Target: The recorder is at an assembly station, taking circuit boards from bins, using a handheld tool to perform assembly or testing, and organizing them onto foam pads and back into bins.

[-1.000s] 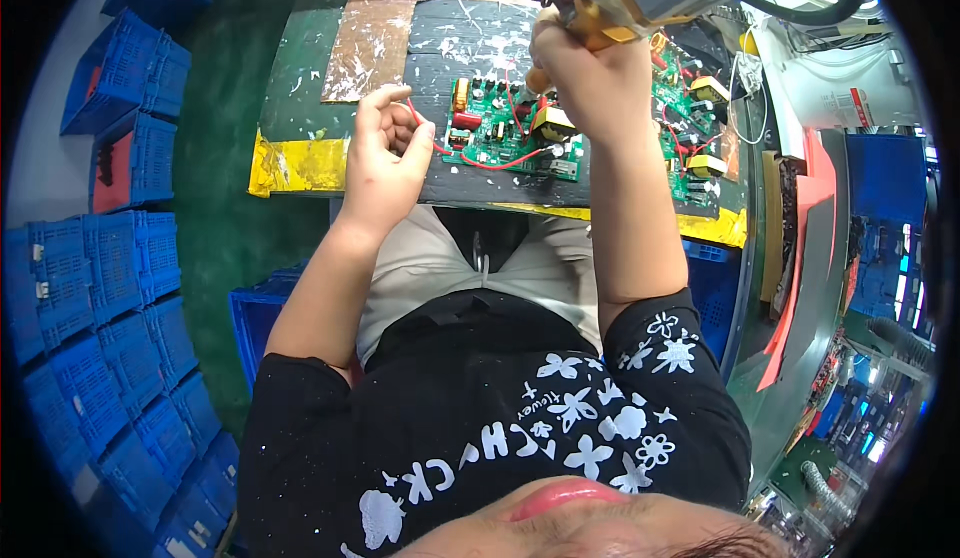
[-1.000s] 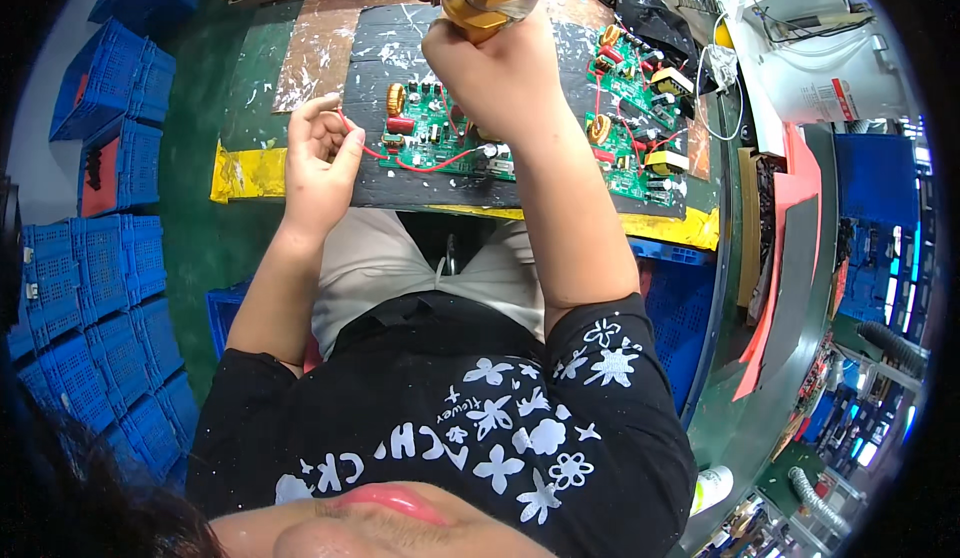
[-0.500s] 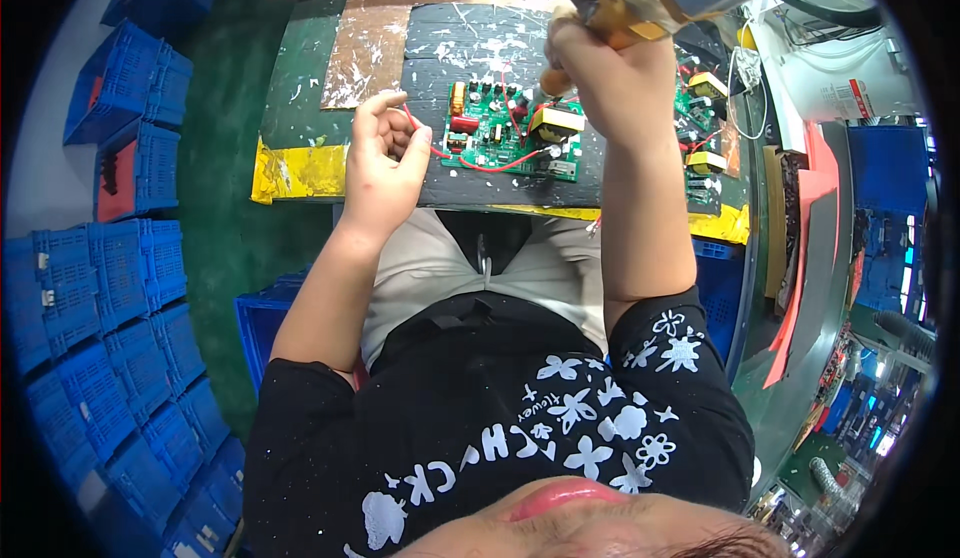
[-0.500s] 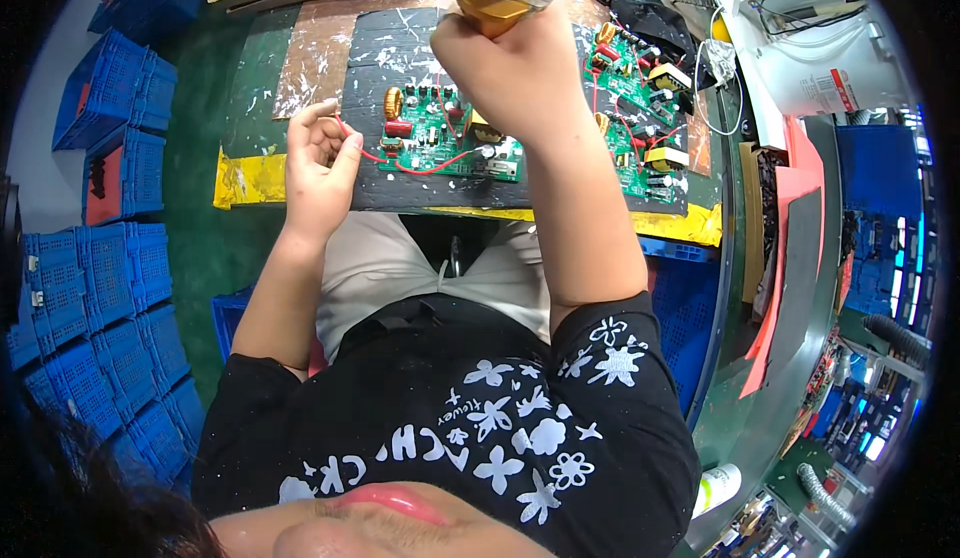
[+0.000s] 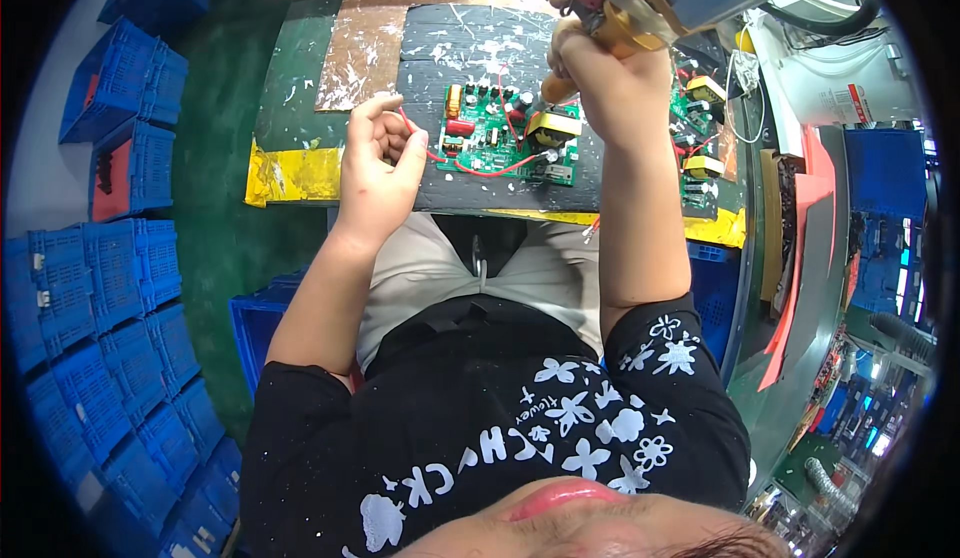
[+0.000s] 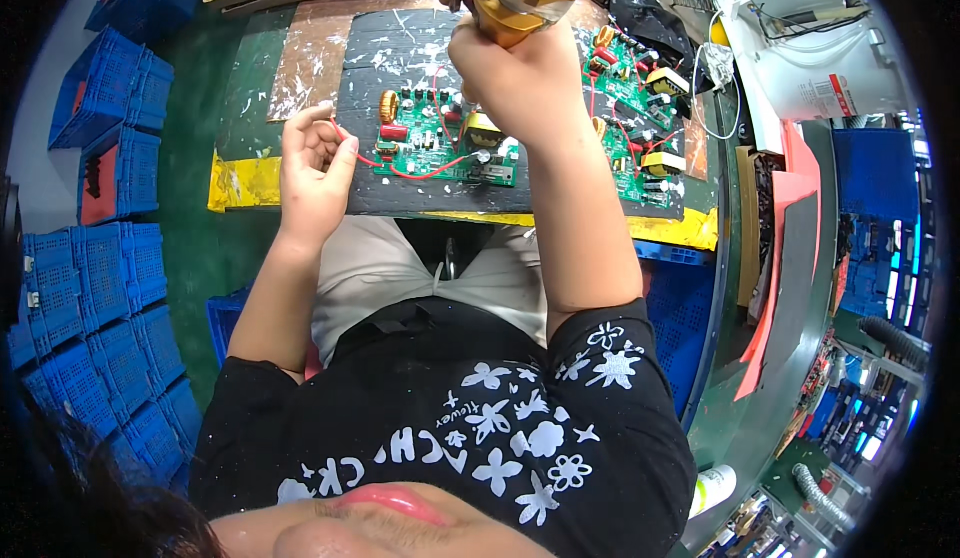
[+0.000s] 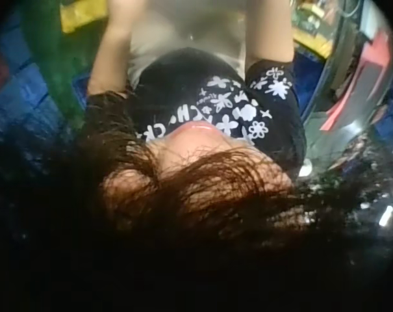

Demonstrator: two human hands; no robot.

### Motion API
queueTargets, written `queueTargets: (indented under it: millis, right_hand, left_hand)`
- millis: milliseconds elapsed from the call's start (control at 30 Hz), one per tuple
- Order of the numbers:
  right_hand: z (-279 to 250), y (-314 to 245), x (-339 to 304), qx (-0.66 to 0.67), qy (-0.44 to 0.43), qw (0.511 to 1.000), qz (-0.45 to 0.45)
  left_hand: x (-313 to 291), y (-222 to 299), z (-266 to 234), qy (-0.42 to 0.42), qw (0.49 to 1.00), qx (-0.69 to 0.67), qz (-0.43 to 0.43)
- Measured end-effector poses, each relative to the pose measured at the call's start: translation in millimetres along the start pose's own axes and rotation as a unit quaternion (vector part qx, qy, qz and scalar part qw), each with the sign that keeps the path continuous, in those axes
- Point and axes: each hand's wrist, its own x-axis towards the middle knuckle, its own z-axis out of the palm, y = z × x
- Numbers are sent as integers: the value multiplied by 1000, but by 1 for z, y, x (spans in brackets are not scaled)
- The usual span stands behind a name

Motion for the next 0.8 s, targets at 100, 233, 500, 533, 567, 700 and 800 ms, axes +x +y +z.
queueTargets:
  millis: [100,233,500,533,567,700,800]
  right_hand:
    - [42,-39,22,-249,257,857,371]
    - [1,-6,8,-169,114,962,184]
    - [29,-41,27,-203,255,894,308]
    - [28,-40,27,-205,256,893,307]
    - [26,-38,27,-214,258,889,312]
    - [22,-35,27,-214,276,876,331]
    - [21,-35,29,-212,278,876,331]
  left_hand:
    - [0,0,0,1,1000,4,-1]
    - [1,0,2,-2,1000,-7,2]
    - [0,1,0,3,1000,3,1]
    - [0,1,1,4,1000,6,-4]
    - [0,1,1,2,1000,5,-4]
    - [0,3,1,1,1000,3,-7]
    - [0,3,2,4,1000,0,-7]
